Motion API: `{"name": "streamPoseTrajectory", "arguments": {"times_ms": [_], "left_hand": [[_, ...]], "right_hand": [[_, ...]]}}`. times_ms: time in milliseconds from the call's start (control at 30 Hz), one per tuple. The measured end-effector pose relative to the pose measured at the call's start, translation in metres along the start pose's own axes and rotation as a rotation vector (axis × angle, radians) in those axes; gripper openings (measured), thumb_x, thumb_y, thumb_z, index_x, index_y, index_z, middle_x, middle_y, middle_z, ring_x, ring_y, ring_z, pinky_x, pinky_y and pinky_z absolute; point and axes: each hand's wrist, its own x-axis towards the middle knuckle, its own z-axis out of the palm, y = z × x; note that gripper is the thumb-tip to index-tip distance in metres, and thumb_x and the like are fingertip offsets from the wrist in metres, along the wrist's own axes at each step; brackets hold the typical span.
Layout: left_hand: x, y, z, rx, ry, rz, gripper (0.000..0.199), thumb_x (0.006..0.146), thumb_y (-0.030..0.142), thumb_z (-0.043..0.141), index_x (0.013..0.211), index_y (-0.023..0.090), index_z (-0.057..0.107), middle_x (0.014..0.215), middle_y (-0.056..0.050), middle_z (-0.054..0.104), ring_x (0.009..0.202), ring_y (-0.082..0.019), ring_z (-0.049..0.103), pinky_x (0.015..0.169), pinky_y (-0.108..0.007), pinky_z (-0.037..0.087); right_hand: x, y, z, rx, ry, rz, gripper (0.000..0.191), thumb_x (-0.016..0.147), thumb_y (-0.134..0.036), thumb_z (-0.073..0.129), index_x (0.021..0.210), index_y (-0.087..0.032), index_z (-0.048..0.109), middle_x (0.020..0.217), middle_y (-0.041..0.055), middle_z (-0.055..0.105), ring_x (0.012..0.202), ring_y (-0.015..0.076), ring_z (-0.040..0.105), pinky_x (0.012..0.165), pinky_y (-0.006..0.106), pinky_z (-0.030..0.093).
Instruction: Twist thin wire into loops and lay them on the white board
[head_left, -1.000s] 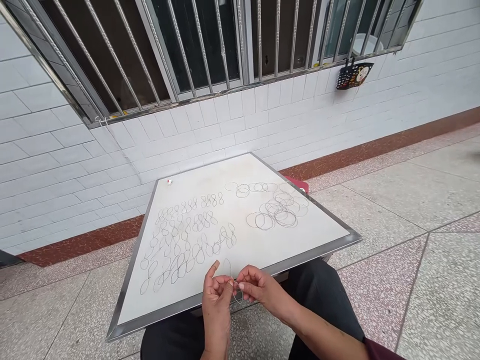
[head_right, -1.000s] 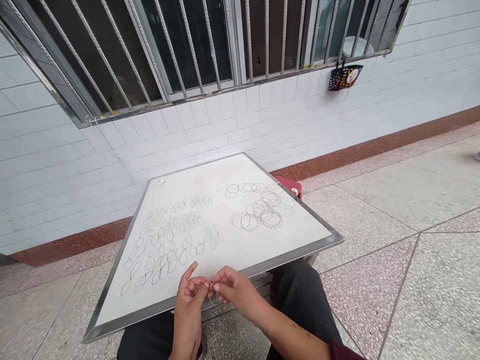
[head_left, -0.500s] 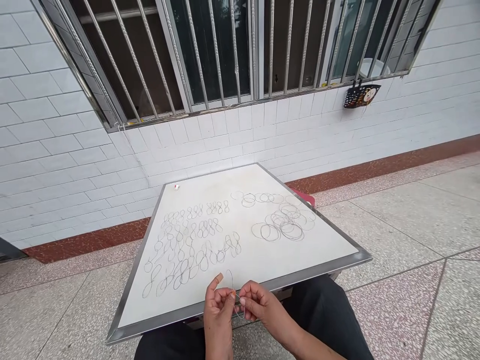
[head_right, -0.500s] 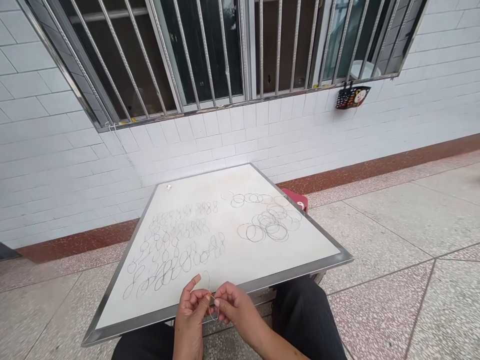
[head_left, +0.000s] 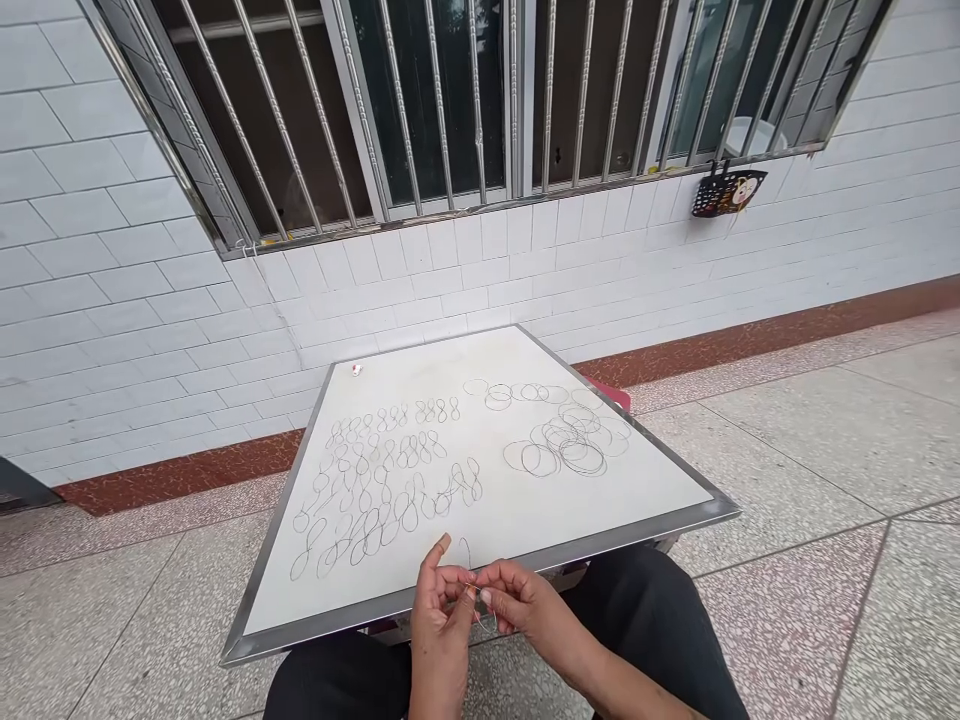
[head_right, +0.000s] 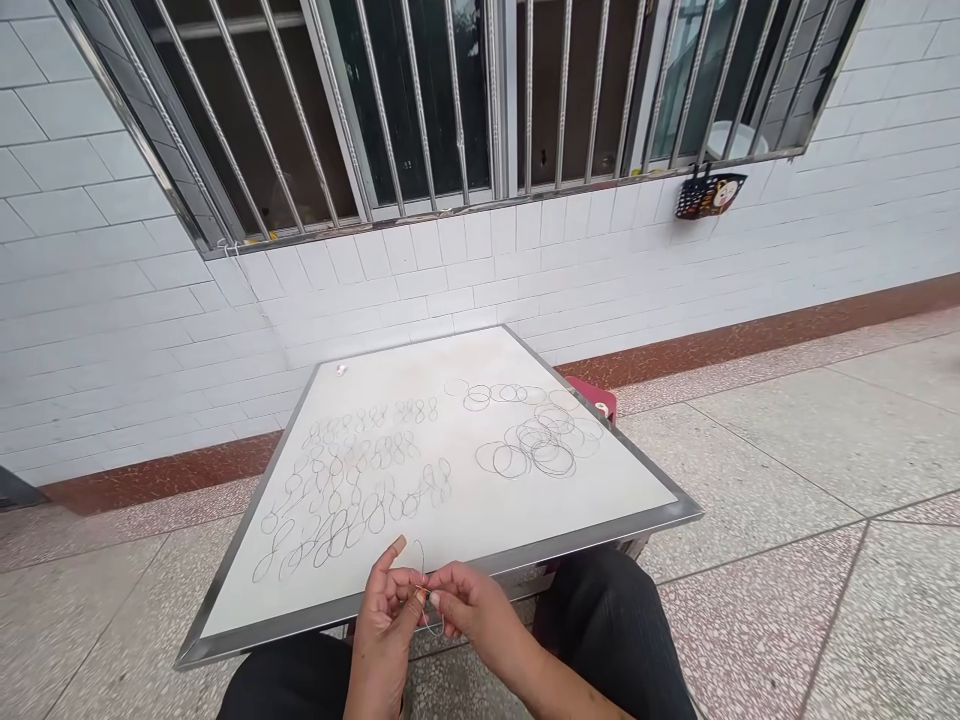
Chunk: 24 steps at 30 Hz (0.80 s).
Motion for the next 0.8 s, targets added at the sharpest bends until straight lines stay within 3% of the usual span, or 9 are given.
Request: {"name": "streamPoseTrajectory", "arguments": {"times_ms": [300, 533, 800], "left_hand": [[-0.013, 0.013, 0.001, 0.020, -0.045, 0.000, 0.060, 0.084, 0.037, 0.066, 0.139, 0.025, 0.046, 0.088, -0.004, 0.064, 0.074, -0.017, 0.057, 0.069, -0.029, 0.049], [-0.014, 0.013, -0.003, 0.000, -0.098, 0.000, 0.058, 0.084, 0.037, 0.067, 0.137, 0.026, 0.048, 0.090, -0.003, 0.065, 0.065, -0.014, 0.057, 0.065, -0.029, 0.051], [-0.014, 0.013, -0.006, -0.052, -0.072, -0.048, 0.064, 0.079, 0.031, 0.072, 0.138, 0.026, 0.049, 0.094, -0.004, 0.064, 0.060, -0.011, 0.054, 0.063, -0.028, 0.051]], "right_hand": [[-0.008, -0.009, 0.005, 0.023, -0.024, 0.056, 0.038, 0.073, -0.052, 0.072, 0.076, -0.018, 0.056, 0.064, -0.0030, 0.061, 0.050, 0.0081, 0.044, 0.053, 0.023, 0.034], [-0.009, -0.015, 0.007, 0.015, -0.040, 0.068, 0.034, 0.074, -0.048, 0.070, 0.074, -0.018, 0.055, 0.064, -0.0019, 0.063, 0.052, 0.0086, 0.044, 0.055, 0.023, 0.034], [-0.011, -0.010, 0.009, 0.098, -0.059, 0.084, 0.033, 0.076, -0.048, 0.071, 0.083, -0.017, 0.063, 0.070, -0.0003, 0.065, 0.059, 0.0108, 0.049, 0.056, 0.024, 0.030]]}}
